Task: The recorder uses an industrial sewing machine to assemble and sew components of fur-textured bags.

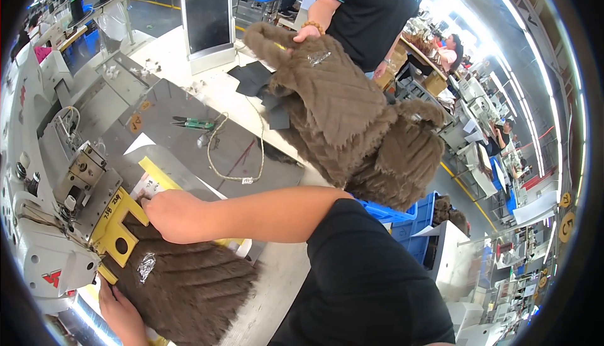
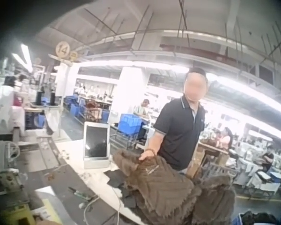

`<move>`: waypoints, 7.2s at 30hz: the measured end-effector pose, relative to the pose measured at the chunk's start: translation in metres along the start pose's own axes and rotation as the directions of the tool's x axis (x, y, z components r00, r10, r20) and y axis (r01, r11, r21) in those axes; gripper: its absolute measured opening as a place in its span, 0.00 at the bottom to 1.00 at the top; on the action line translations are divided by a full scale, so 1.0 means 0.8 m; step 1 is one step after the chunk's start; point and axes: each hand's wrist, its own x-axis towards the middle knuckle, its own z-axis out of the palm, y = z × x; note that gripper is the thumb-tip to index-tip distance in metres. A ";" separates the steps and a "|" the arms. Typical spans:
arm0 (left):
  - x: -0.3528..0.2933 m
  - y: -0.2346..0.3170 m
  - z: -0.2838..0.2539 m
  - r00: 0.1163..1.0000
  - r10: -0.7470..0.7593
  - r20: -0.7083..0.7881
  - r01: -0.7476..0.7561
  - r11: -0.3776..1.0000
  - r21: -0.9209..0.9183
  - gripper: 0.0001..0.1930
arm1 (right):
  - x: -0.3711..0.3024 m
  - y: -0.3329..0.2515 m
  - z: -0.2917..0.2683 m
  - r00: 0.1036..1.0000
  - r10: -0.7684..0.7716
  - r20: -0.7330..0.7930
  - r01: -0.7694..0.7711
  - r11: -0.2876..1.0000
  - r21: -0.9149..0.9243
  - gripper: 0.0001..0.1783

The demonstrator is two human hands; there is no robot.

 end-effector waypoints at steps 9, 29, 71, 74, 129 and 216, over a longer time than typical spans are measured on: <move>0.003 0.010 0.005 1.000 -0.023 -0.002 0.023 1.000 0.004 0.23 | -0.003 0.004 -0.002 1.000 0.006 0.005 -0.006 1.000 0.002 0.05; 0.001 -0.006 0.012 1.000 0.018 -0.015 -0.017 0.999 0.027 0.23 | -0.003 0.009 0.002 0.998 -0.060 -0.009 0.060 0.998 -0.024 0.08; 0.010 0.001 0.010 1.000 -0.008 -0.013 0.009 0.998 0.060 0.22 | 0.003 0.003 -0.018 0.995 0.071 0.074 -0.071 0.997 0.005 0.10; 0.009 0.004 0.009 1.000 0.009 -0.020 -0.008 0.999 0.047 0.22 | 0.002 0.003 -0.014 0.994 0.085 0.069 -0.086 0.996 0.015 0.10; 0.018 -0.012 0.036 0.972 0.027 -0.234 0.007 0.990 0.144 0.18 | -0.002 0.012 0.025 0.983 -0.053 -0.176 0.035 0.994 -0.105 0.10; -0.117 -0.129 -0.348 0.386 0.192 -0.903 0.277 0.909 0.311 0.15 | -0.010 -0.035 -0.023 0.990 0.140 0.005 -0.134 0.957 -0.258 0.28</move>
